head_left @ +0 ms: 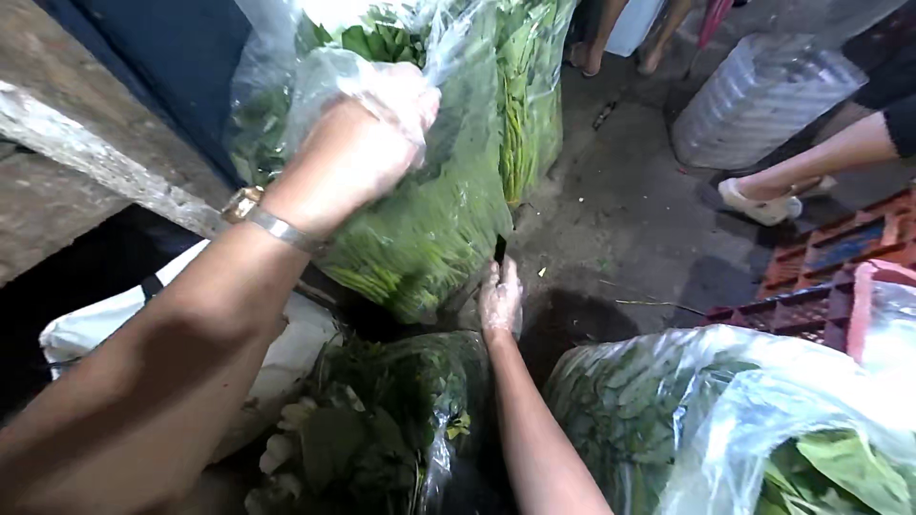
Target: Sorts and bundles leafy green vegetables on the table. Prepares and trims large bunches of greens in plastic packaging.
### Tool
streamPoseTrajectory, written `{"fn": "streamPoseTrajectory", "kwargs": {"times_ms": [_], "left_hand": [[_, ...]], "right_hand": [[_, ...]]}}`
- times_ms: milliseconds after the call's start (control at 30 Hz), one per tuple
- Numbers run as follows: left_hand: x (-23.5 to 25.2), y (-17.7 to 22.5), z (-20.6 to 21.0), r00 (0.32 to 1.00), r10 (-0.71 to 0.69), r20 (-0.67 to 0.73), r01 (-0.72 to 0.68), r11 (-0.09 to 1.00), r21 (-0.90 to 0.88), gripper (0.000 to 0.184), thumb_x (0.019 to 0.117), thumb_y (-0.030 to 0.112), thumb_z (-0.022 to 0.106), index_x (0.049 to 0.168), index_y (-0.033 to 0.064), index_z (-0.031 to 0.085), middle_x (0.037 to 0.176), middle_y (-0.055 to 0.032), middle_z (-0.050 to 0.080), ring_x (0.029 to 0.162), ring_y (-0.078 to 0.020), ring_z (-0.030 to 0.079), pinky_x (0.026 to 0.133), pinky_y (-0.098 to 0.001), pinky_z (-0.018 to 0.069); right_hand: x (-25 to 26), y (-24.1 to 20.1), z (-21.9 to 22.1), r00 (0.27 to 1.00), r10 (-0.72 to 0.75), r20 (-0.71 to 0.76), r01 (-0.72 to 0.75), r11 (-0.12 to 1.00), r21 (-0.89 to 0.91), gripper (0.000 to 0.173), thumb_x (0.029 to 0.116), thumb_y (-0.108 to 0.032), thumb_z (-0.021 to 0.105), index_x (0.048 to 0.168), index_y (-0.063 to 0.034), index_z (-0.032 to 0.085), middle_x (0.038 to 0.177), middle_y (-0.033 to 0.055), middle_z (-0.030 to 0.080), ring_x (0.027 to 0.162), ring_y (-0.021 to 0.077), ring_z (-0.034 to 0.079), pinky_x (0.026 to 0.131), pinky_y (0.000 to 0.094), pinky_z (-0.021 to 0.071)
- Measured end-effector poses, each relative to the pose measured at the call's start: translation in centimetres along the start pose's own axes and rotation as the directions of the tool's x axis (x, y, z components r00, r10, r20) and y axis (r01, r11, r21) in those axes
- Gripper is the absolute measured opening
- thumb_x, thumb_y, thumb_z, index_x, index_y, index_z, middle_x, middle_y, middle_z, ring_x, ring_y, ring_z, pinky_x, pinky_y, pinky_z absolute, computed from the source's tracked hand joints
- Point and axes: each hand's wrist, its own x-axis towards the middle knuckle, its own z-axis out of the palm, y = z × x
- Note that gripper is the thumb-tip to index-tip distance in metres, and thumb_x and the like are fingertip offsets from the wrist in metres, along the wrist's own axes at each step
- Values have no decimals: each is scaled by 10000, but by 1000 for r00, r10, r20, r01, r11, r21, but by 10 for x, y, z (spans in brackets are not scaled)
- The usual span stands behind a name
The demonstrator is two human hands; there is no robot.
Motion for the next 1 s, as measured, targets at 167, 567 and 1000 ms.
{"fn": "streamPoseTrajectory", "kwargs": {"times_ms": [167, 567, 1000], "left_hand": [[5, -3, 9, 999, 33, 12, -33, 999, 7, 303, 1100, 266, 408, 1136, 15, 572, 982, -193, 635, 927, -352, 635, 820, -587, 477], [-13, -15, 35, 976, 153, -155, -218, 706, -674, 149, 1065, 105, 425, 1033, 49, 559, 798, 76, 583, 710, 25, 588, 721, -156, 534], [-7, -14, 15, 973, -204, 110, 231, 894, -385, 322, 1090, 273, 482, 1237, -7, 543, 979, -86, 555, 838, -124, 537, 786, -325, 478]], "right_hand": [[-4, -78, -32, 875, -482, 43, 476, 842, -253, 331, 1111, -267, 424, 1261, -55, 629, 937, 231, 706, 854, 432, 710, 696, 610, 555], [26, 0, 21, 851, 217, 479, 211, 694, -689, 474, 1075, -204, 445, 1548, -229, 422, 1403, 205, 602, 1292, 409, 585, 1025, 617, 478], [10, 46, -21, 994, 86, -75, -89, 995, -42, 386, 1022, -181, 612, 1319, 65, 602, 1141, 277, 695, 1055, 382, 691, 955, 521, 527]]}}
